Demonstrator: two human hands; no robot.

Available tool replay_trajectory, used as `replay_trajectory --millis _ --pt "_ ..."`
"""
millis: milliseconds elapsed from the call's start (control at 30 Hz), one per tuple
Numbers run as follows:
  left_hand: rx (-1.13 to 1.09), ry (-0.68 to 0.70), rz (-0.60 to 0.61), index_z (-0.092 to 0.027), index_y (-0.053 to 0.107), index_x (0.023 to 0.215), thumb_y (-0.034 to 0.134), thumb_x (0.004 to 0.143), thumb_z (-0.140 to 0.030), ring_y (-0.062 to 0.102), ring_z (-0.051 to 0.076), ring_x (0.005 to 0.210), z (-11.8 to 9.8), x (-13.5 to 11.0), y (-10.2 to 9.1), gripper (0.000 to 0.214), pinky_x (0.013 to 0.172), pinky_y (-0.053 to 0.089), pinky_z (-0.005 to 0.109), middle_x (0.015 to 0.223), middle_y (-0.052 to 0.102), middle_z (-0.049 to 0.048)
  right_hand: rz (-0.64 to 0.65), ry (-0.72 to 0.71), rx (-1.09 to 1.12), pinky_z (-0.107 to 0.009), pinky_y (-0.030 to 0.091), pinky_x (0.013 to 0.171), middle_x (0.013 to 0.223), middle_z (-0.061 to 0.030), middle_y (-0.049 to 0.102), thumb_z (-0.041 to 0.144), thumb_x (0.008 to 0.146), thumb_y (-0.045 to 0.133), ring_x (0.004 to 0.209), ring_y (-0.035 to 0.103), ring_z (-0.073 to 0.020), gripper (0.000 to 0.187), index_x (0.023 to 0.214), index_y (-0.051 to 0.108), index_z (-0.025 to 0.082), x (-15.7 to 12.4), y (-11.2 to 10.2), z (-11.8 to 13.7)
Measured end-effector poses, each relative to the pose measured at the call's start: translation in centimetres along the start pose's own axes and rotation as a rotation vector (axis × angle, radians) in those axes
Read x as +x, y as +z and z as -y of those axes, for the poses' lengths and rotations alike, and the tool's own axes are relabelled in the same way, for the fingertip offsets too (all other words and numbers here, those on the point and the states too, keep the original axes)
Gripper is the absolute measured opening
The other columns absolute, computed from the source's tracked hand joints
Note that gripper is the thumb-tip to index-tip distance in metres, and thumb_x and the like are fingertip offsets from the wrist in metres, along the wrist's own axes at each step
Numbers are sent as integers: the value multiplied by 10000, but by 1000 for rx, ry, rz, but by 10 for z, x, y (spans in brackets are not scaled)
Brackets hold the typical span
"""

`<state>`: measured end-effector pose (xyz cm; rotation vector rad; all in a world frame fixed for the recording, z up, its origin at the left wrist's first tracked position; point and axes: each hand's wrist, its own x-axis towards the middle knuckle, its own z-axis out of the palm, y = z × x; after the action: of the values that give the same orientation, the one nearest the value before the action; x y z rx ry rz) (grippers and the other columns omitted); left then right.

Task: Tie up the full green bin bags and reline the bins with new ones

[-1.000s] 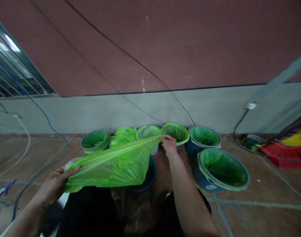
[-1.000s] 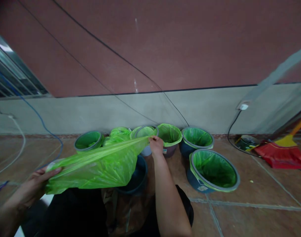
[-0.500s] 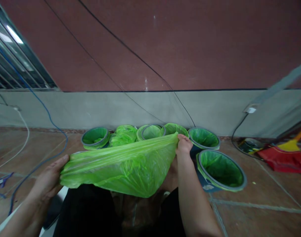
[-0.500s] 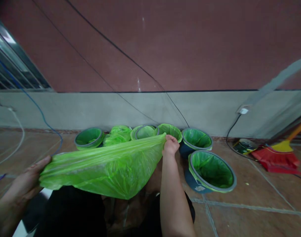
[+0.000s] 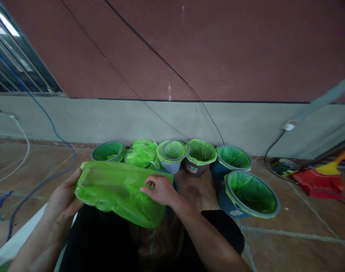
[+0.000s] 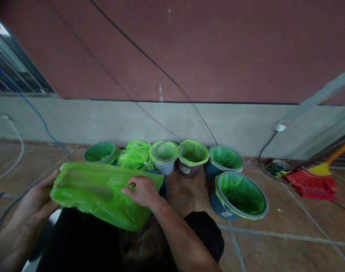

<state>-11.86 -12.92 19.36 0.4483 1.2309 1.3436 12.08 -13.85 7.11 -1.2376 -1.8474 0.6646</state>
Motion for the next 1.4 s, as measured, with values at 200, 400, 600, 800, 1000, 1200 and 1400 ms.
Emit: replay_trajectory --millis 200,400,600,800,1000,1200,1400 --pt "-11 -10 63 -120 694 940 424 939 -86 727 172 562 7 -13 7 272 679 652 309 729 771 58 26 144 -216 -368 530 752 921 -93 756 553 770 752 824 701 -271 399 972 729 210 -2 57 -21" --pt "-15 -7 54 -128 698 896 407 924 -59 730 173 563 14 -21 13 300 682 652 314 701 766 55 155 218 -238 -391 537 812 1011 -120 765 557 841 660 921 720 -312 437 1063 716 185 0 84 -6" --pt "-44 -4 52 -132 705 944 442 894 -37 740 185 584 13 -25 15 284 695 652 310 710 773 54 230 206 -281 -315 512 838 1046 -94 766 370 971 500 991 718 -242 286 985 729 200 9 81 1" --pt "-44 5 57 -117 695 945 388 918 -21 728 158 553 11 -19 10 323 711 648 284 713 773 56 253 207 -258 -291 499 851 1115 -68 757 353 946 572 1036 707 -224 239 1081 715 216 14 75 -10" --pt "-30 -16 88 -130 690 943 381 921 -29 713 164 510 14 -18 8 325 596 641 266 674 757 53 202 266 -216 -304 495 889 1130 -87 759 371 957 567 1055 705 -229 322 1208 668 197 18 79 -18" --pt "-64 -46 85 -137 704 962 386 931 -52 724 187 526 16 -16 8 331 552 638 289 679 750 67 228 257 -227 -267 472 855 1107 -67 769 369 972 546 1038 706 -201 288 1152 702 207 27 76 -19" --pt "-83 -28 50 -123 707 966 445 923 -62 719 172 532 15 -6 3 273 617 649 312 736 764 69 298 244 -322 -265 438 732 974 -57 779 285 952 553 920 705 -205 202 935 742 213 29 71 -14"
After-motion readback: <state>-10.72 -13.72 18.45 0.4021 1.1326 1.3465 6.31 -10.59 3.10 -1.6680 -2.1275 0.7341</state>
